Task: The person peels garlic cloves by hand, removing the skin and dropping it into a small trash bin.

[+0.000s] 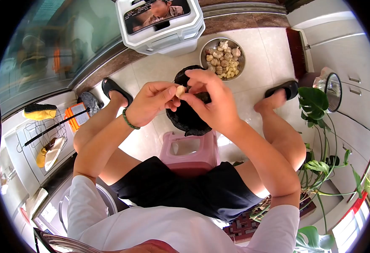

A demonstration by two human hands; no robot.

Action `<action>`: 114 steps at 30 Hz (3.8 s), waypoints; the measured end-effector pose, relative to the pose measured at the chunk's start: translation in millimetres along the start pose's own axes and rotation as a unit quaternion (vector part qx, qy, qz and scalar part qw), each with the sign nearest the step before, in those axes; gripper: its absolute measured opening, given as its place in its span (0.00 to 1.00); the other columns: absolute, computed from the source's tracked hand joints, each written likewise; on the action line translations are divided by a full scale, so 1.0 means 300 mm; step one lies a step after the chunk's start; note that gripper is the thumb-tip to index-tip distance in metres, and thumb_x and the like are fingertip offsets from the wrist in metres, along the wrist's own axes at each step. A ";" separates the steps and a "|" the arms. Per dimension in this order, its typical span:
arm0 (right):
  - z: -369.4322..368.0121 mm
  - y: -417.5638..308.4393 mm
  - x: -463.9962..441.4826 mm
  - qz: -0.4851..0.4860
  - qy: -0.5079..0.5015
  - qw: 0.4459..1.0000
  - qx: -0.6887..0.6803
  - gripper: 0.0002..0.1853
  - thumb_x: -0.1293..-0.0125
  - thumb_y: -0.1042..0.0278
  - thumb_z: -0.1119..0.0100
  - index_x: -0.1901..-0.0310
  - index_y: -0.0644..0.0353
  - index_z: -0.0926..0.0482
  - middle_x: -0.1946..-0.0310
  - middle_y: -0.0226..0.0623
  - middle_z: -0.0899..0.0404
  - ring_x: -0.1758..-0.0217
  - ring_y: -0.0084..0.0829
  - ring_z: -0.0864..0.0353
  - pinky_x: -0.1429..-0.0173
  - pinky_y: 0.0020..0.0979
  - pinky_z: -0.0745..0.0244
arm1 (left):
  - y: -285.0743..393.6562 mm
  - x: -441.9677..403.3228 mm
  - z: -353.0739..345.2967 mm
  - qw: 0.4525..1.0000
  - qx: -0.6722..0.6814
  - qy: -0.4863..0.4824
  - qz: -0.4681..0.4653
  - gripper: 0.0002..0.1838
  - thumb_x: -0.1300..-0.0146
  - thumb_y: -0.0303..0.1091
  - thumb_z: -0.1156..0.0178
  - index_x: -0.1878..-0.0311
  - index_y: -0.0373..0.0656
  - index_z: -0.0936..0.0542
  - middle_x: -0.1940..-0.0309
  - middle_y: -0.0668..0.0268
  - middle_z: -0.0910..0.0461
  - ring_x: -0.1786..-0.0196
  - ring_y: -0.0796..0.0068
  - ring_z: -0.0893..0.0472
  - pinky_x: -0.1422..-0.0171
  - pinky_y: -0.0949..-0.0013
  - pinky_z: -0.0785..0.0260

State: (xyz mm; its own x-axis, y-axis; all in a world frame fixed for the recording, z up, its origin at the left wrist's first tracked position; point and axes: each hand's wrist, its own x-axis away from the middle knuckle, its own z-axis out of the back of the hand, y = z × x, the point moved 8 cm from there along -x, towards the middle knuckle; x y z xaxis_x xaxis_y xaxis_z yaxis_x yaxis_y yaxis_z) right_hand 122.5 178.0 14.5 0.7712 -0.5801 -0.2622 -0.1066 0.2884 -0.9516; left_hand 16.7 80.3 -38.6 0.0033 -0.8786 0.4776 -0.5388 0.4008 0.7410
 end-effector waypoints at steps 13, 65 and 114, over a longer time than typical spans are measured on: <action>0.003 -0.029 -0.025 -0.024 0.005 0.998 -0.060 0.13 0.40 0.86 0.37 0.53 0.66 0.19 0.61 0.38 0.20 0.61 0.27 0.16 0.56 0.26 0.18 | 0.047 0.002 -0.011 0.997 0.012 0.007 -0.080 0.15 0.27 0.36 0.44 0.43 0.38 0.21 0.55 0.67 0.18 0.57 0.81 0.20 0.53 0.74 0.25; -0.035 0.014 -0.002 -0.154 -0.044 0.962 -0.223 0.08 0.34 0.85 0.45 0.55 0.71 0.22 0.59 0.36 0.18 0.55 0.21 0.17 0.49 0.24 0.21 | 0.124 0.044 -0.017 0.974 -0.049 0.021 -0.221 0.17 0.42 0.15 0.34 0.48 0.33 0.20 0.54 0.58 0.18 0.51 0.72 0.17 0.46 0.71 0.22; -0.081 0.093 0.097 -0.297 -0.130 0.914 -0.245 0.05 0.34 0.78 0.41 0.59 0.67 0.20 0.68 0.29 0.19 0.65 0.14 0.22 0.59 0.19 0.27 | 0.466 0.519 -0.419 0.734 -0.315 -0.233 -0.554 0.04 0.39 0.21 0.41 0.63 0.31 0.18 0.56 0.51 0.15 0.57 0.64 0.19 0.57 0.67 0.23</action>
State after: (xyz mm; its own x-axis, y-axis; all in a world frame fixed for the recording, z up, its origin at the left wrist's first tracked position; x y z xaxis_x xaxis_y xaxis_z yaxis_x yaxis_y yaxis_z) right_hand 126.8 150.7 -23.5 0.9007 -0.3049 0.3094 0.1596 -0.4303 -0.8885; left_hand 47.8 32.2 198.6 -0.2223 -0.6903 -0.6885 0.0740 -0.7161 0.6941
